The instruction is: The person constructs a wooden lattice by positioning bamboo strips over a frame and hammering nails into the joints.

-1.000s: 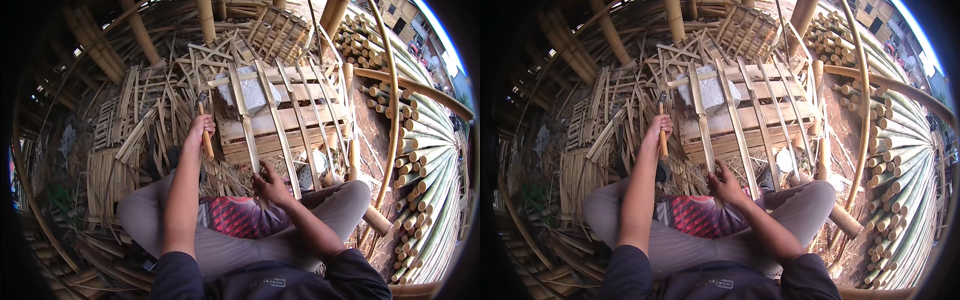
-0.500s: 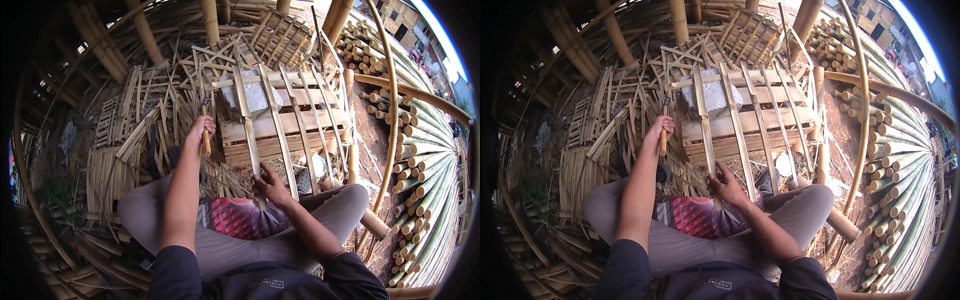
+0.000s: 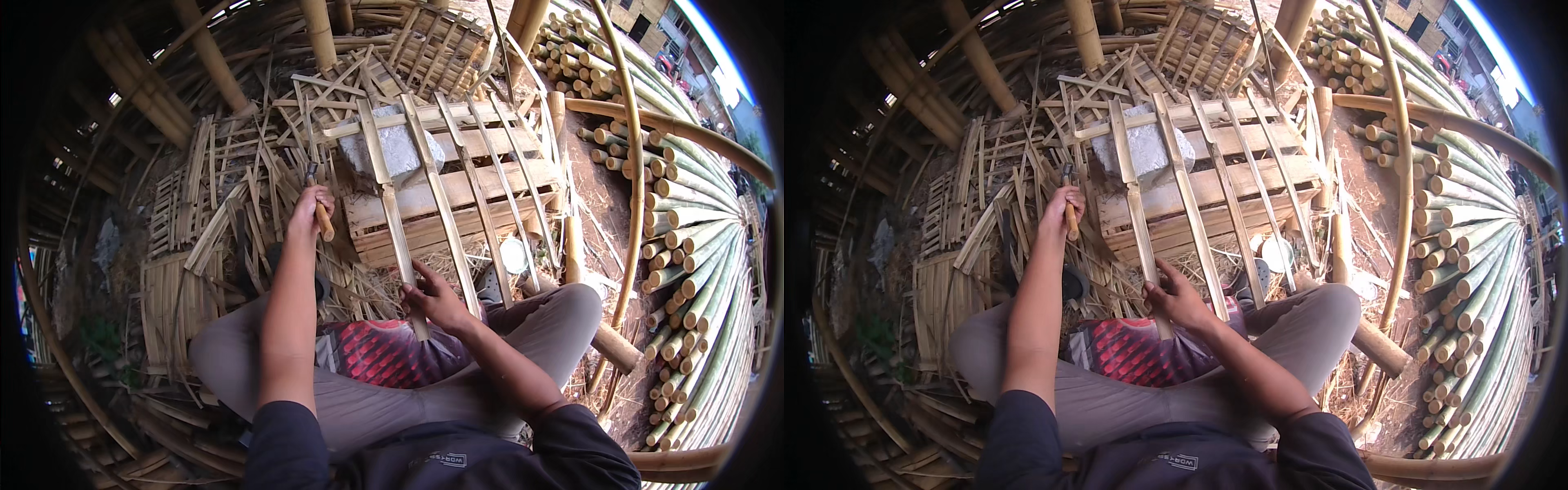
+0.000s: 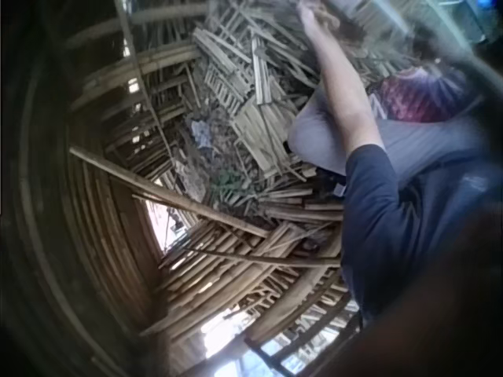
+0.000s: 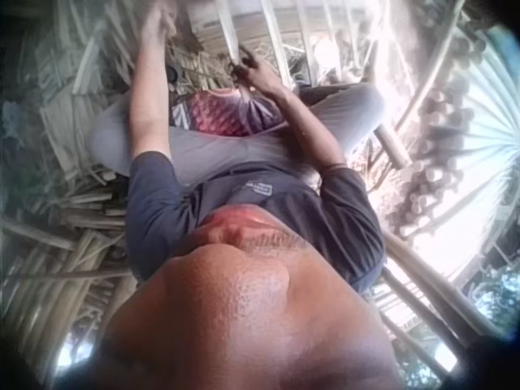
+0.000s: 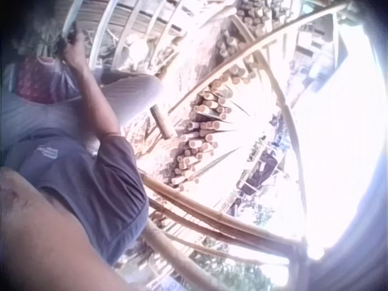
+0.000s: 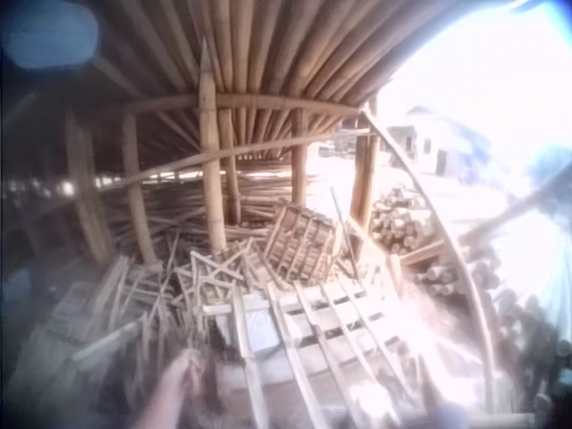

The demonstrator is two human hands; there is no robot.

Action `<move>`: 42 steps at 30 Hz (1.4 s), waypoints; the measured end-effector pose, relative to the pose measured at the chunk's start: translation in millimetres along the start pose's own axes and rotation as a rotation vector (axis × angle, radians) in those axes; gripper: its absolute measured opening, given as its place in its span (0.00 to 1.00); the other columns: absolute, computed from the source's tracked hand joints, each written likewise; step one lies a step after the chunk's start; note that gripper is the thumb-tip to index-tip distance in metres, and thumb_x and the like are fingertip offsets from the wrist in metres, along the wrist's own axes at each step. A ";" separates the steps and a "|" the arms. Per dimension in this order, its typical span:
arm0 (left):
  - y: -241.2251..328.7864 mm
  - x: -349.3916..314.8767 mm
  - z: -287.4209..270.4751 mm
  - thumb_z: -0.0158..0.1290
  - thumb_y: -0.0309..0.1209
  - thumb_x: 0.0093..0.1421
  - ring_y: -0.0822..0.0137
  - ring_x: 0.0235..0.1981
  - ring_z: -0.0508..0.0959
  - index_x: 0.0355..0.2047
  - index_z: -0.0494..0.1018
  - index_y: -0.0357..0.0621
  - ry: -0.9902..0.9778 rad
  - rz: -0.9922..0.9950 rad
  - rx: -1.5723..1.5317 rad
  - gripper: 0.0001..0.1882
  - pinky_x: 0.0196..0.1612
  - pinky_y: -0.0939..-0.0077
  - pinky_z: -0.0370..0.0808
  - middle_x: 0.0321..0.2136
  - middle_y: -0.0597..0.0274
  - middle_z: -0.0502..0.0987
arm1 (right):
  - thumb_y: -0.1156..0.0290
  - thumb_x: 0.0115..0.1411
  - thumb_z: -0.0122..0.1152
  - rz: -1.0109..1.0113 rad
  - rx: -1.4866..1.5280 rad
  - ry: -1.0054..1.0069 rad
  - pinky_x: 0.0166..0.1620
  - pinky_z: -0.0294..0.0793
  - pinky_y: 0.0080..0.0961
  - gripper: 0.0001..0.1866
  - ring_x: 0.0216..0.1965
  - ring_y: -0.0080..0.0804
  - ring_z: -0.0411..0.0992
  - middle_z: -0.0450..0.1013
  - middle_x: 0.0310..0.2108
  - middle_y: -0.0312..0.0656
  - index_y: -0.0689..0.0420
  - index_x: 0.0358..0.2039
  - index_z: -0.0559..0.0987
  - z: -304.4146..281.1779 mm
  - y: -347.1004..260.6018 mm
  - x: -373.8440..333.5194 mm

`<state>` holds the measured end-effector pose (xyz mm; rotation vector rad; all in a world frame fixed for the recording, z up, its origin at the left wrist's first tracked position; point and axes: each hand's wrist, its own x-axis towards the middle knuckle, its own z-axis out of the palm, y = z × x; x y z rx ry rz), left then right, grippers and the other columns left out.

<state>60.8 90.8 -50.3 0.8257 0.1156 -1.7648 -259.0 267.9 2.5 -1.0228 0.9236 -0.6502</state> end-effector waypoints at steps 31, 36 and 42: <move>8.5 -7.2 15.5 0.51 0.48 0.64 0.81 0.12 0.59 0.16 0.59 0.53 -0.075 0.136 0.205 0.25 0.17 0.86 0.61 0.11 0.77 0.57 | 0.68 0.62 0.60 -0.364 -0.563 0.165 0.37 0.77 0.31 0.24 0.33 0.37 0.77 0.76 0.34 0.50 0.64 0.56 0.68 -15.7 -11.1 -2.3; 44.9 -7.9 35.1 0.58 0.56 0.57 0.81 0.09 0.59 0.24 0.63 0.52 0.033 0.250 0.326 0.24 0.13 0.87 0.59 0.11 0.76 0.61 | 0.68 0.59 0.62 -0.637 -0.896 0.619 0.40 0.73 0.37 0.15 0.37 0.46 0.75 0.75 0.35 0.50 0.64 0.43 0.75 -39.6 -48.1 0.8; 48.4 -5.7 86.5 0.64 0.52 0.52 0.84 0.11 0.61 0.41 0.68 0.54 0.088 0.502 0.476 0.25 0.15 0.87 0.62 0.33 0.66 0.78 | 0.63 0.66 0.53 -0.158 -0.521 0.423 0.45 0.76 0.35 0.24 0.44 0.46 0.77 0.75 0.44 0.57 0.67 0.56 0.65 -76.3 -14.1 24.4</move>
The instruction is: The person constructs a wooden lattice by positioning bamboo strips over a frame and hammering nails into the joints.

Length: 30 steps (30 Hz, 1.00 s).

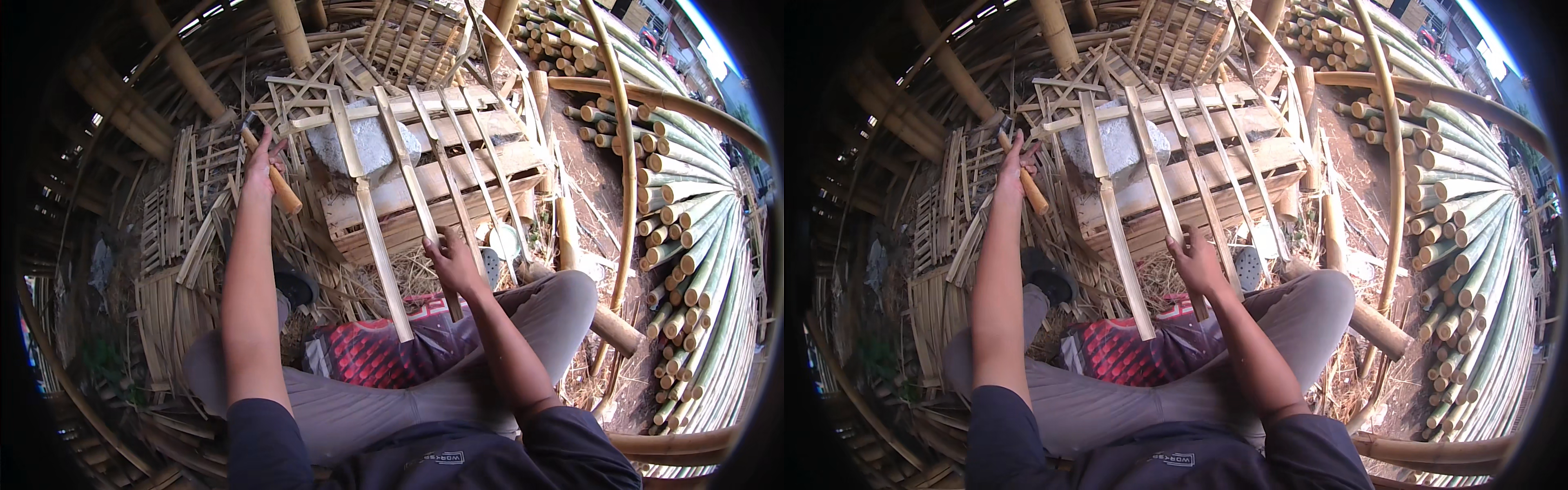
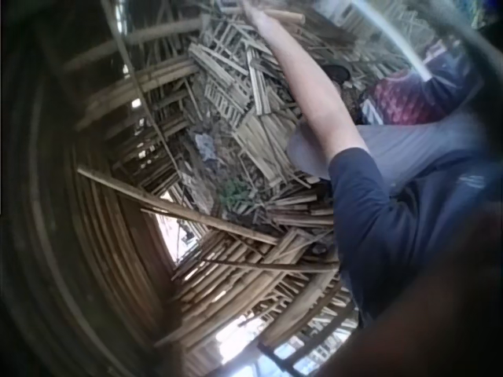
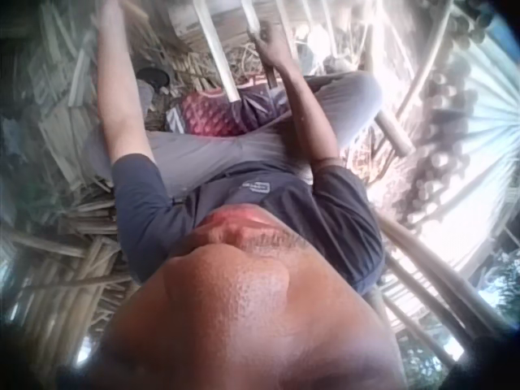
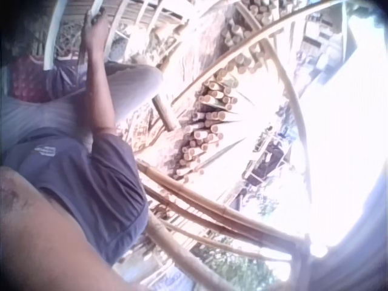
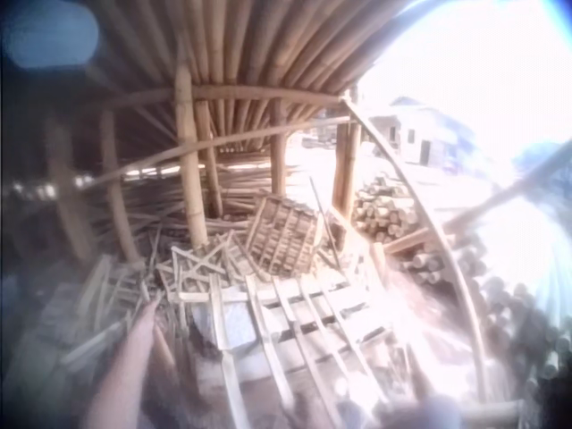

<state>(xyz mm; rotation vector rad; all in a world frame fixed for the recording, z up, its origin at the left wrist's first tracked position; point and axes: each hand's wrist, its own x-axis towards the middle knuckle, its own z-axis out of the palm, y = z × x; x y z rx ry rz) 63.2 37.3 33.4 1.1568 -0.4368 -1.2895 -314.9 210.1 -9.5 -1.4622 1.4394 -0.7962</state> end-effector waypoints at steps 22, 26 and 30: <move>-15.7 23.6 2.5 0.55 0.50 0.62 0.80 0.10 0.61 0.28 0.72 0.47 -0.017 -0.070 -0.259 0.19 0.16 0.84 0.61 0.14 0.73 0.66 | 0.69 0.68 0.51 0.258 0.796 -0.287 0.17 0.52 0.11 0.09 0.16 0.12 0.56 0.69 0.27 0.30 0.53 0.47 0.65 4.7 -4.0 4.3; -41.7 24.7 -28.3 0.41 0.61 0.64 0.81 0.10 0.58 0.29 0.66 0.41 -0.089 -0.256 -0.512 0.31 0.14 0.87 0.60 0.12 0.73 0.63 | 0.69 0.69 0.50 0.180 0.712 -0.286 0.17 0.53 0.12 0.11 0.16 0.12 0.56 0.70 0.27 0.31 0.54 0.49 0.64 7.0 -12.6 3.1; -69.2 9.8 -39.1 0.38 0.60 0.66 0.80 0.09 0.57 0.23 0.59 0.45 -0.125 -0.272 -0.377 0.30 0.14 0.87 0.59 0.11 0.75 0.57 | 0.67 0.67 0.53 0.107 0.636 -0.289 0.19 0.59 0.15 0.21 0.18 0.14 0.61 0.71 0.27 0.32 0.62 0.55 0.60 -1.5 -20.4 1.1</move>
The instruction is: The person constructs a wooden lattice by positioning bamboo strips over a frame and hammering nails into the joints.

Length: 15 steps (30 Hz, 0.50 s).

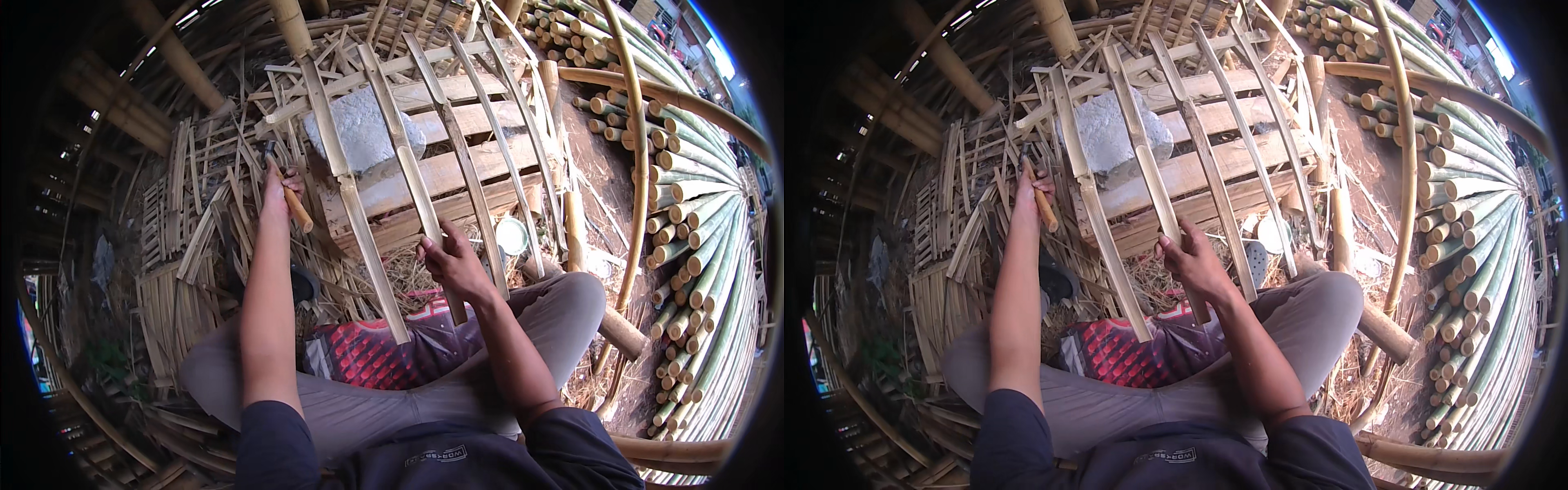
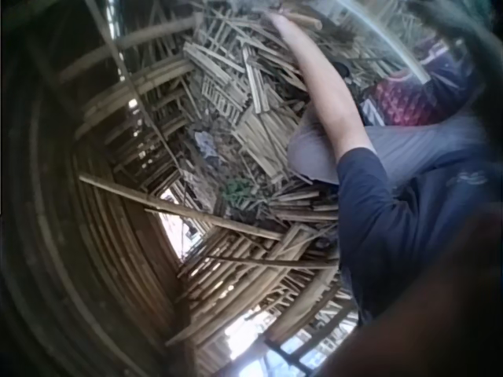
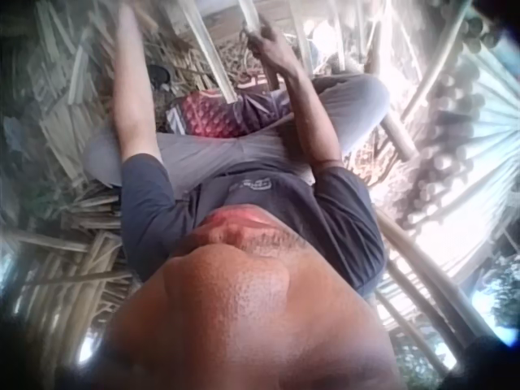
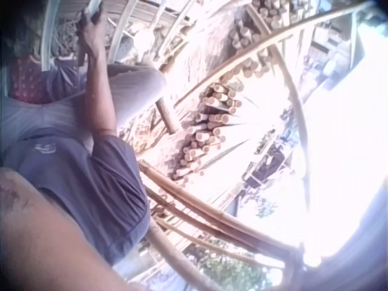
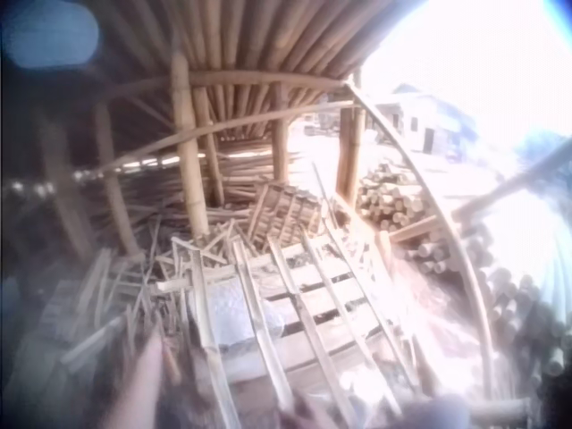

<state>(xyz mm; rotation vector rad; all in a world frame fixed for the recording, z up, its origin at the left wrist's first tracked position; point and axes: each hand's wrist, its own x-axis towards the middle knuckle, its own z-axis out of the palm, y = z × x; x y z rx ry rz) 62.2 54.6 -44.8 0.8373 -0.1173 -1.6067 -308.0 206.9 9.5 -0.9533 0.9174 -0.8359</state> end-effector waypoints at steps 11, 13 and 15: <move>36.5 -23.8 -3.9 0.39 0.65 0.62 0.76 0.10 0.58 0.15 0.56 0.53 0.189 -0.079 0.138 0.32 0.13 0.82 0.58 0.08 0.76 0.54 | 0.71 0.68 0.51 -0.095 -0.082 -0.006 0.19 0.57 0.13 0.17 0.18 0.13 0.59 0.71 0.26 0.32 0.59 0.54 0.63 14.1 -13.5 -21.8; 58.2 -37.6 -10.3 0.40 0.64 0.62 0.75 0.09 0.58 0.13 0.56 0.53 0.246 -0.131 0.126 0.32 0.14 0.81 0.58 0.08 0.75 0.55 | 0.70 0.68 0.51 -0.123 -0.131 0.033 0.20 0.58 0.13 0.18 0.19 0.13 0.60 0.71 0.27 0.33 0.59 0.55 0.62 12.7 -7.1 -21.8; 70.7 -59.1 -15.9 0.41 0.60 0.63 0.75 0.09 0.58 0.13 0.56 0.52 0.301 -0.134 0.153 0.31 0.14 0.82 0.58 0.08 0.74 0.56 | 0.70 0.68 0.52 -0.120 -0.158 0.105 0.21 0.60 0.13 0.20 0.20 0.13 0.61 0.73 0.27 0.34 0.60 0.57 0.61 11.2 -2.7 -23.5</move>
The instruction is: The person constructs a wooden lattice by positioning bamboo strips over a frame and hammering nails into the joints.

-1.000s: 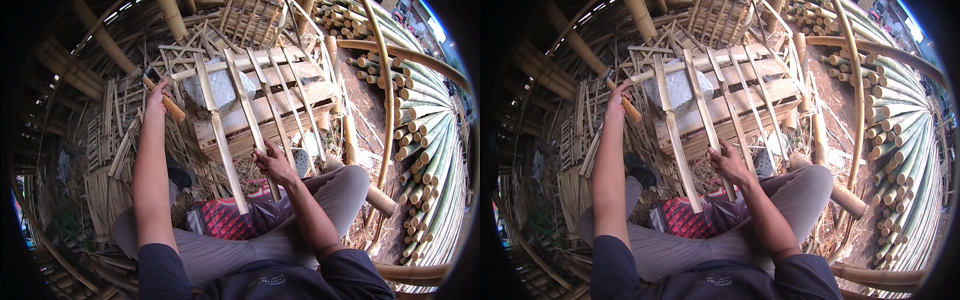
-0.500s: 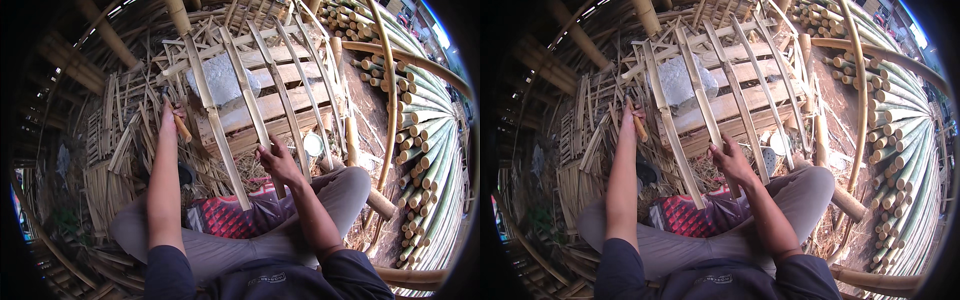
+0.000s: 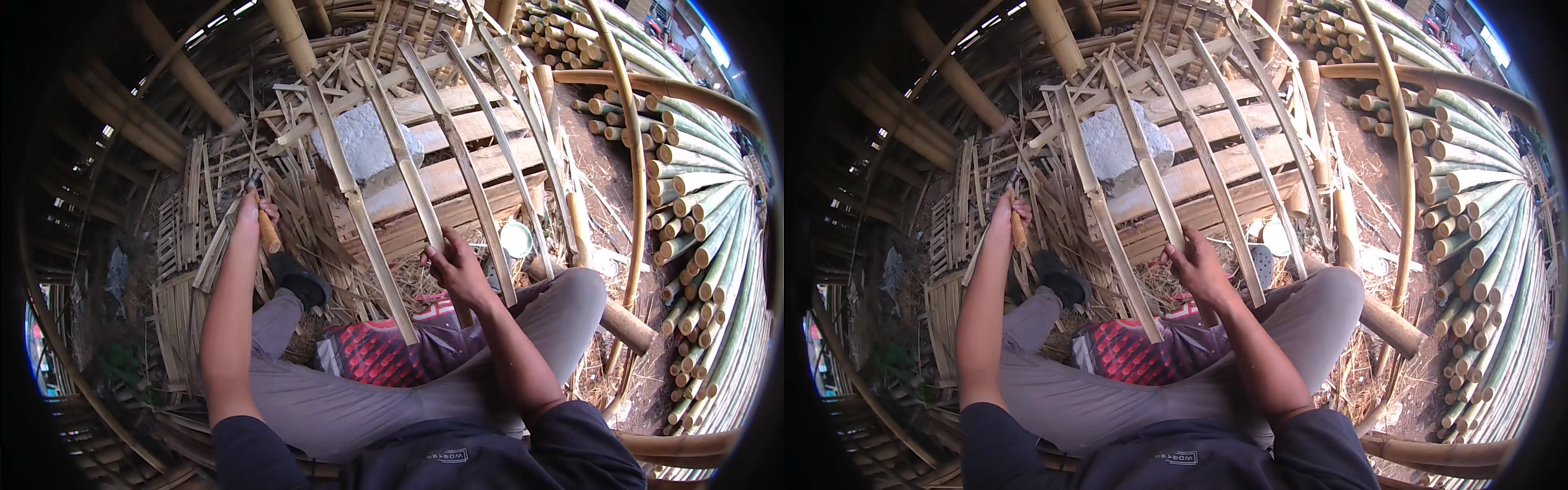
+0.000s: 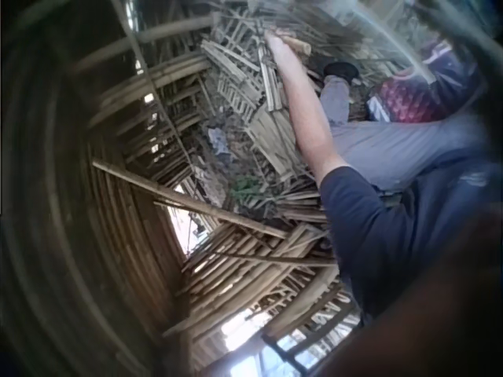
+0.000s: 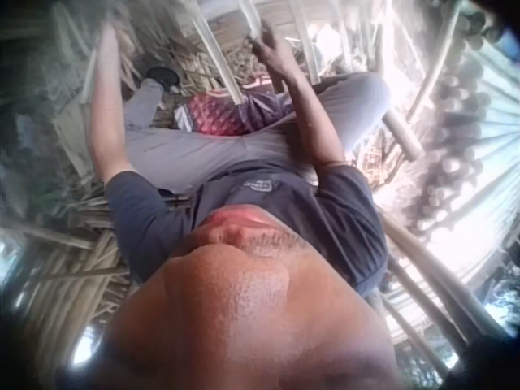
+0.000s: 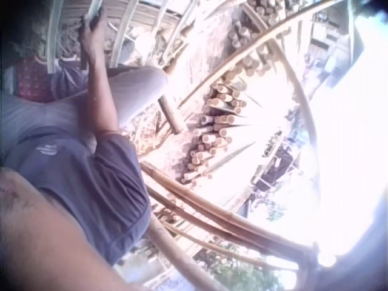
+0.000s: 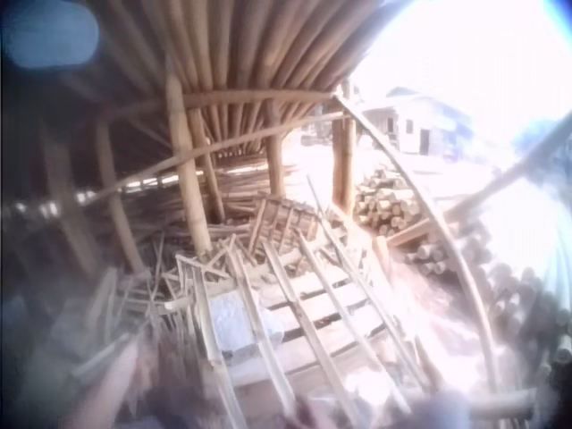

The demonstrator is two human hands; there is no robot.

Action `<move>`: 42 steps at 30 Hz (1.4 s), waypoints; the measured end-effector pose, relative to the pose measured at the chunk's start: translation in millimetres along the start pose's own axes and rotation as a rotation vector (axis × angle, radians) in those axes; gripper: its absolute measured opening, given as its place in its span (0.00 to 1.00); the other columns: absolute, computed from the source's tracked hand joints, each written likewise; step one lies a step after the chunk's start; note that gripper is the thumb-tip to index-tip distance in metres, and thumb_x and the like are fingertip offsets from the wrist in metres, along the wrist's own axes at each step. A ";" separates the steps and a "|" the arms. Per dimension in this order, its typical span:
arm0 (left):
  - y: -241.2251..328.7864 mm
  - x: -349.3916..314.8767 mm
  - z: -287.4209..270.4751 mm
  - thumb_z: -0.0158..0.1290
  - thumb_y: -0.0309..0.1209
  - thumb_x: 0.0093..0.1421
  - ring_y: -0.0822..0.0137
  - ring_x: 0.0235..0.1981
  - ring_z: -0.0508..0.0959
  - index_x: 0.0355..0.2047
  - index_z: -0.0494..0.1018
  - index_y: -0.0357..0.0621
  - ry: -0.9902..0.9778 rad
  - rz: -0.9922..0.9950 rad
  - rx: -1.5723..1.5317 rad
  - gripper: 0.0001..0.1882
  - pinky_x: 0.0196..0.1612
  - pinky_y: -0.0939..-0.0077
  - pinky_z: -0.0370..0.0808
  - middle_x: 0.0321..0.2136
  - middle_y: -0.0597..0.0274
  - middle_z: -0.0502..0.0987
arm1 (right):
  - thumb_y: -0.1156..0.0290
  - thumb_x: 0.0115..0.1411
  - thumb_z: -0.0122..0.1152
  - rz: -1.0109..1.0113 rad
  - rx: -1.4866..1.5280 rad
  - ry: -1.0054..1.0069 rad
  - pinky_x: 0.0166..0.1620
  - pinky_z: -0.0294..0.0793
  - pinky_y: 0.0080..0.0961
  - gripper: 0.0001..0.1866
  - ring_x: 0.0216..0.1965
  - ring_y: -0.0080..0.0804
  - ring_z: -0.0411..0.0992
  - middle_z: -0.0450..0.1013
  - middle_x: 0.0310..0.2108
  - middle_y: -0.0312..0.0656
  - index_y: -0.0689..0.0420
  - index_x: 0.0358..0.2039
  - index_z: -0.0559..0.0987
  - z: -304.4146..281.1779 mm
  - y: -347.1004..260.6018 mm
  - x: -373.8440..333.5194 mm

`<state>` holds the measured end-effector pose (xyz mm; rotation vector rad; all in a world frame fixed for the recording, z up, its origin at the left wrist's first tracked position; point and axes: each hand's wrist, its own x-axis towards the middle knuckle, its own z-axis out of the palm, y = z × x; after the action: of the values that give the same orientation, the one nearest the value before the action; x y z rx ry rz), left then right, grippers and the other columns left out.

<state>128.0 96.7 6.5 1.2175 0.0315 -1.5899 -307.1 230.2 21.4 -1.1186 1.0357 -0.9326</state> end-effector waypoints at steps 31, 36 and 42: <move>-42.1 -201.7 6.3 0.47 0.35 0.67 0.84 0.11 0.62 0.18 0.59 0.46 -0.391 0.039 -0.154 0.20 0.16 0.91 0.63 0.12 0.75 0.59 | 0.73 0.67 0.51 0.048 0.044 0.068 0.16 0.53 0.12 0.19 0.17 0.12 0.57 0.72 0.30 0.35 0.59 0.57 0.61 -59.4 25.4 1.6; -44.5 -204.7 23.0 0.47 0.35 0.66 0.85 0.12 0.62 0.18 0.60 0.46 -0.382 0.072 -0.110 0.19 0.17 0.91 0.63 0.12 0.76 0.60 | 0.72 0.67 0.51 0.039 0.036 0.053 0.16 0.53 0.12 0.19 0.17 0.11 0.57 0.72 0.31 0.34 0.60 0.55 0.61 -60.4 36.0 5.1; -48.1 -202.2 38.7 0.47 0.34 0.66 0.84 0.11 0.63 0.18 0.61 0.46 -0.372 0.064 -0.133 0.18 0.17 0.91 0.64 0.11 0.76 0.61 | 0.72 0.67 0.51 0.046 0.020 0.036 0.16 0.54 0.12 0.19 0.18 0.11 0.58 0.72 0.30 0.34 0.60 0.56 0.59 -64.6 34.9 5.7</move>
<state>45.3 237.8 140.6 0.7996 -0.1374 -1.7068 -365.5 215.8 -21.2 -1.0610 1.0748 -0.9269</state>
